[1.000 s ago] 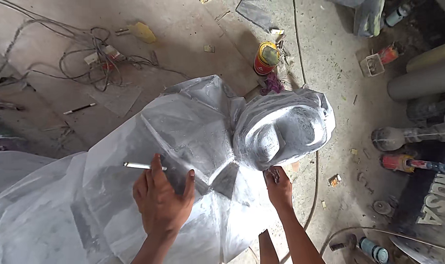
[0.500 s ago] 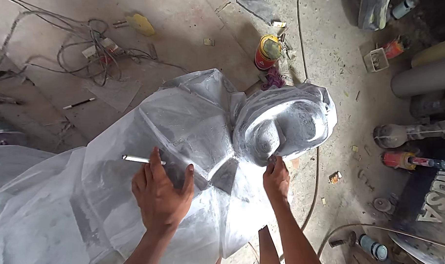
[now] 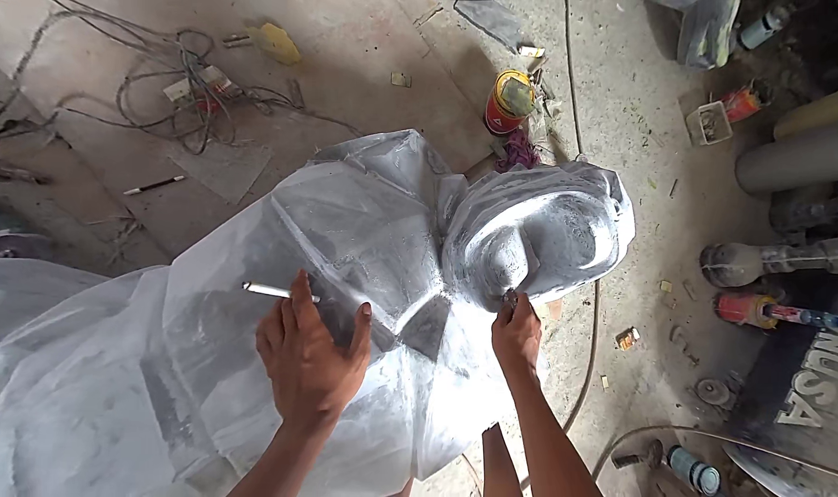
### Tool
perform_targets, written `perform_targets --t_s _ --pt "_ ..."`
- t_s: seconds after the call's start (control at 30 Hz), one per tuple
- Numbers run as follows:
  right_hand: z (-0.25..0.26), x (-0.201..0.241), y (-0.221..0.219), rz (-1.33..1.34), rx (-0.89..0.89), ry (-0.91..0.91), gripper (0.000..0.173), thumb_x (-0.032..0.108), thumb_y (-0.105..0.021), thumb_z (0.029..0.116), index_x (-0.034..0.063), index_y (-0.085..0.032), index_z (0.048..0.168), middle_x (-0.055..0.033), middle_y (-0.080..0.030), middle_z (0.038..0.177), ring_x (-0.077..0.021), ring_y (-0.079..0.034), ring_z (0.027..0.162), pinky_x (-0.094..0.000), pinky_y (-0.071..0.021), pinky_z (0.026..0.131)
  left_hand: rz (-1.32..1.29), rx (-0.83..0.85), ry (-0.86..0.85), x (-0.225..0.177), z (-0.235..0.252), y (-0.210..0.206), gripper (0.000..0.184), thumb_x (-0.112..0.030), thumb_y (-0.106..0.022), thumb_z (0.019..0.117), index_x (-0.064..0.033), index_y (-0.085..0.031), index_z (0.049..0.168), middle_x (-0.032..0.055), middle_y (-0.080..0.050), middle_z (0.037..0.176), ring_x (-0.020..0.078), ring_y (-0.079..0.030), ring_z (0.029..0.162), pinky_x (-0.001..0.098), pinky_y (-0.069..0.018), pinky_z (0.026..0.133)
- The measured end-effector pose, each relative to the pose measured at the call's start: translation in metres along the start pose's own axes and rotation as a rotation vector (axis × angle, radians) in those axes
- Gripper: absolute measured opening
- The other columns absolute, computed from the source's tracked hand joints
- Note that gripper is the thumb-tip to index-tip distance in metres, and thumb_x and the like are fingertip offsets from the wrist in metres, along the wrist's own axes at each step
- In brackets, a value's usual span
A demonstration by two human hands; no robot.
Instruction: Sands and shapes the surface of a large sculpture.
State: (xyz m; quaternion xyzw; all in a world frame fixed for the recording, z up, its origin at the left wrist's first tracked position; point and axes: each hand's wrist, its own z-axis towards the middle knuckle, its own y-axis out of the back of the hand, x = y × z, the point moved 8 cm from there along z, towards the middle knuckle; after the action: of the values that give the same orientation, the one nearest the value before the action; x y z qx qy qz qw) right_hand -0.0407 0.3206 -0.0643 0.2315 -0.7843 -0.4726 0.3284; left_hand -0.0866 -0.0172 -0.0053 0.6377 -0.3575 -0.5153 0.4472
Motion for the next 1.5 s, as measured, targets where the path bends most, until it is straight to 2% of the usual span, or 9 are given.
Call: perform_targets --t_s 0.77,0.8,0.87,0.93,1.03,1.17,1.27,1.37,1.5 --pt "0.005 0.005 0.0 -0.08 0.091 0.007 0.028 0.025 -0.049 0.1065 0.0075 -0.065 0.122 -0.0188 -0.071 0.106 -0.0378 -0.071 0.098 -0.0606 -0.0565 0.084 -0.034 -0.004 0.021 -0.001 0.001 -0.001 0.096 -0.073 -0.045 0.0885 -0.0153 -0.027 0.163 0.019 -0.049 0.152 0.0394 -0.043 0.142 0.0627 -0.0223 0.12" --pt "-0.002 0.001 -0.001 -0.001 0.16 -0.005 0.029 0.027 -0.05 0.1059 0.008 -0.066 0.121 -0.0163 -0.072 0.101 -0.0339 -0.071 0.093 -0.057 -0.0574 0.083 -0.038 -0.006 0.018 -0.001 0.001 -0.001 0.096 -0.074 -0.045 0.0884 -0.015 -0.027 0.163 0.0191 -0.049 0.152 0.0395 -0.043 0.142 0.0623 -0.0223 0.12" --pt "-0.025 -0.021 -0.014 0.393 0.315 -0.104 0.028 0.026 -0.054 0.1046 0.0047 -0.066 0.117 -0.0102 -0.07 0.082 -0.0208 -0.068 0.067 -0.0396 -0.0581 0.06 -0.047 -0.013 0.018 -0.001 0.001 0.001 0.097 -0.074 -0.045 0.0884 -0.0138 -0.027 0.163 0.02 -0.049 0.151 0.0399 -0.044 0.141 0.0618 -0.0227 0.12" --pt "-0.05 -0.038 -0.027 0.949 0.412 -0.325 0.03 0.021 -0.053 0.1071 0.0 -0.057 0.128 -0.014 -0.066 0.085 -0.0197 -0.063 0.061 -0.0323 -0.0522 0.05 -0.065 -0.027 0.025 -0.001 0.002 0.002 0.097 -0.073 -0.046 0.0886 -0.0134 -0.027 0.163 0.0208 -0.05 0.15 0.0397 -0.046 0.139 0.0612 -0.0234 0.12" --pt "-0.069 -0.033 -0.017 1.395 0.539 -0.418 0.058 0.021 -0.062 0.1003 0.0116 -0.033 0.149 -0.0165 -0.063 0.106 -0.0231 -0.067 0.079 -0.0347 -0.0577 0.063 -0.061 -0.03 0.025 0.001 0.001 0.002 0.099 -0.073 -0.047 0.0879 -0.0128 -0.026 0.163 0.0213 -0.051 0.149 0.04 -0.048 0.137 0.0599 -0.0264 0.119" --pt "-0.068 -0.014 0.013 1.368 0.612 -0.21 0.085 0.002 -0.08 0.0768 0.0068 -0.028 0.143 -0.0174 -0.063 0.103 -0.0213 -0.067 0.077 -0.0343 -0.0587 0.068 -0.074 -0.072 0.011 0.002 0.0 0.004 0.099 -0.073 -0.05 0.0867 -0.0149 -0.026 0.163 0.0213 -0.051 0.149 0.0403 -0.05 0.135 0.0593 -0.0312 0.117" --pt "-0.069 -0.008 0.03 1.422 0.657 -0.194 0.06 0.005 -0.065 0.0874 0.0048 -0.039 0.141 -0.0181 -0.062 0.114 -0.0217 -0.068 0.086 -0.0339 -0.0589 0.071 -0.136 -0.106 0.011 0.003 -0.001 0.007 0.098 -0.071 -0.054 0.087 -0.0149 -0.027 0.163 0.0203 -0.047 0.154 0.041 -0.049 0.137 0.0605 -0.0353 0.114" --pt "-0.076 -0.015 0.044 1.562 0.654 -0.297 0.044 0.016 -0.041 0.1 -0.0005 -0.044 0.141 -0.0242 -0.065 0.121 -0.0331 -0.07 0.105 -0.0466 -0.0611 0.086 -0.245 -0.135 0.009 0.007 -0.005 0.012 0.094 -0.064 -0.06 0.0894 -0.0152 -0.026 0.162 0.0167 -0.039 0.161 0.0367 -0.045 0.143 0.0587 -0.037 0.115" --pt "-0.082 -0.019 0.068 1.651 0.745 -0.2 0.046 0.02 -0.04 0.1041 -0.0004 -0.04 0.145 -0.0261 -0.063 0.127 -0.0367 -0.067 0.114 -0.0505 -0.0585 0.092 -0.499 -0.162 -0.14 -0.02 -0.02 0.027 0.093 -0.044 -0.069 0.0926 -0.0092 -0.019 0.163 0.0197 -0.032 0.163 0.0336 -0.046 0.14 0.0515 -0.0432 0.112"
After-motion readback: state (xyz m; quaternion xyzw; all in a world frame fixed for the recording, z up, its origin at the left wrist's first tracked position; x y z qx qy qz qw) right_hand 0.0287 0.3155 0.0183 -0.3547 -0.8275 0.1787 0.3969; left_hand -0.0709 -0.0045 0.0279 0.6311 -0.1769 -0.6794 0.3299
